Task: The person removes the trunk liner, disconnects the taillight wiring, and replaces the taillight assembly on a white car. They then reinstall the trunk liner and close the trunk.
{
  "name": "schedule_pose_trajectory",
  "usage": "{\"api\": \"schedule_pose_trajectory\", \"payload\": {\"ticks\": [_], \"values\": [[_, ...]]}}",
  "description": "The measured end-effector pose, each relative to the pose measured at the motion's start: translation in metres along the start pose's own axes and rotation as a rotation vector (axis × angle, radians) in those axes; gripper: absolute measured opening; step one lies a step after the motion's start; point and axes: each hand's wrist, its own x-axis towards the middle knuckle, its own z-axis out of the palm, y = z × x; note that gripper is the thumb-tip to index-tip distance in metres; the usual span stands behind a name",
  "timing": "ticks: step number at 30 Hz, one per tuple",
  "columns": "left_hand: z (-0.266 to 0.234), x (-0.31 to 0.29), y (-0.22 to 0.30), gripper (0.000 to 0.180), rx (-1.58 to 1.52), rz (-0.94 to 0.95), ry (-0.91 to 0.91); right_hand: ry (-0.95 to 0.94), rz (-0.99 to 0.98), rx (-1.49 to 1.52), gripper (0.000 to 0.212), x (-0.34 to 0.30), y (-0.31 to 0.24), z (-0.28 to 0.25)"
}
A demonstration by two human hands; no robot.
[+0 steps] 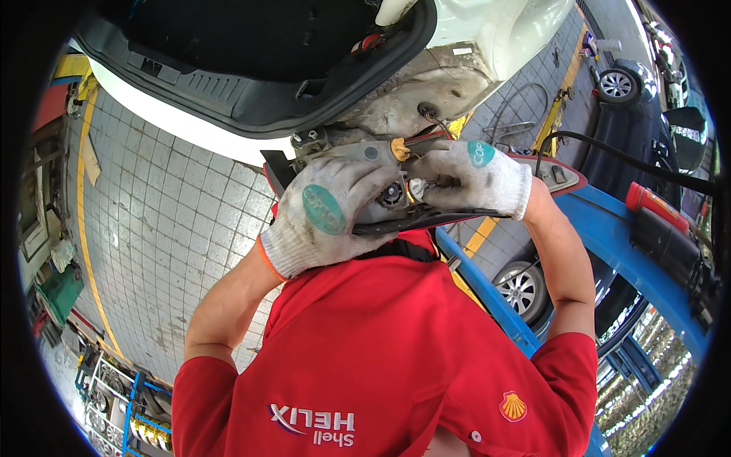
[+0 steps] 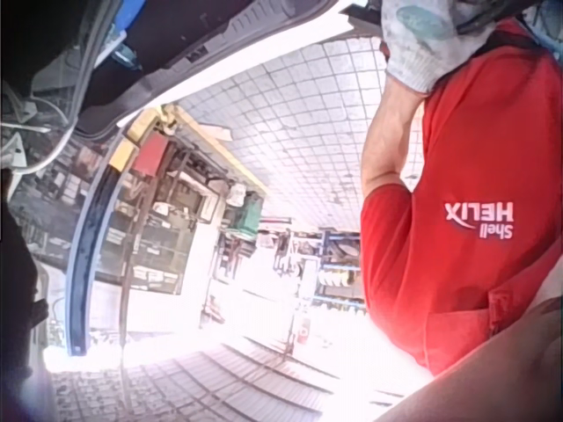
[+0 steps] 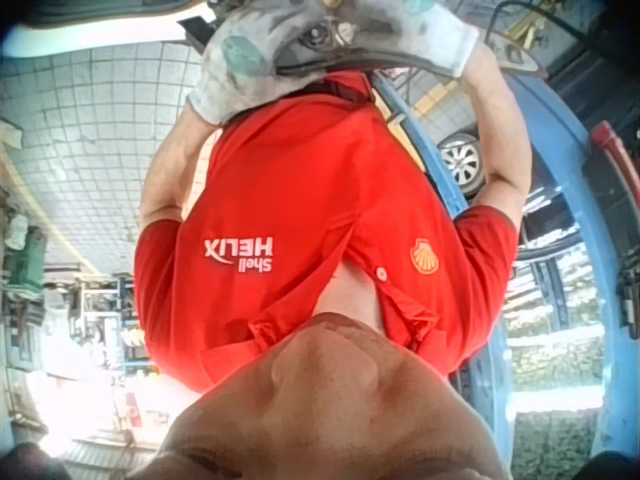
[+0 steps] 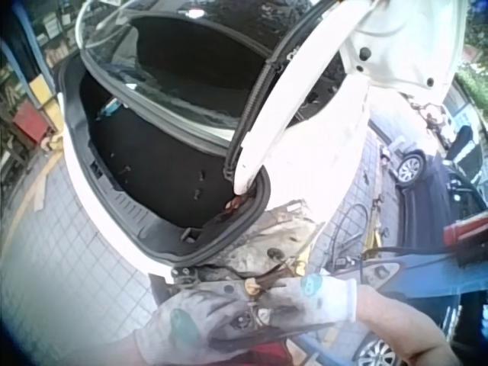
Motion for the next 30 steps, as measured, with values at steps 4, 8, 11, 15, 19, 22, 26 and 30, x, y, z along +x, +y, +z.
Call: {"api": "schedule_pose_trajectory", "payload": {"ticks": [4, 8, 11, 15, 19, 22, 26, 30], "values": [[0.0004, 0.0000, 0.0002, 0.082, -0.010, 0.012, 0.006, 0.006, -0.001, 0.067, 0.036, -0.0019, 0.0006, 0.0014], [0.0005, -0.0003, 0.0011, 0.075, 0.013, 0.021, 0.054, 0.001, -0.049, -0.015, 0.035, -0.0003, -0.0004, 0.0001], [0.0001, -0.0001, 0.0015, 0.075, 0.038, 0.028, 0.068, -0.002, -0.037, -0.033, 0.038, 0.0000, -0.0004, -0.0005], [0.0003, -0.0006, 0.0013, 0.074, 0.020, 0.030, 0.075, 0.008, -0.069, -0.048, 0.035, 0.0005, 0.0010, 0.0015], [0.0013, -0.0014, 0.0002, 0.073, 0.030, 0.041, 0.088, 0.027, -0.153, -0.081, 0.031, 0.0025, 0.0017, 0.0024], [0.0020, -0.0020, -0.0003, 0.079, 0.009, 0.041, 0.069, -0.007, -0.103, -0.040, 0.029, 0.0022, 0.0008, 0.0017], [0.0013, -0.0021, -0.0007, 0.081, 0.008, 0.023, 0.024, 0.010, -0.078, 0.002, 0.028, 0.0021, -0.0005, 0.0028], [0.0015, -0.0034, -0.0003, 0.079, 0.018, 0.041, 0.049, 0.007, -0.108, -0.067, 0.025, 0.0030, 0.0014, 0.0053]]}}
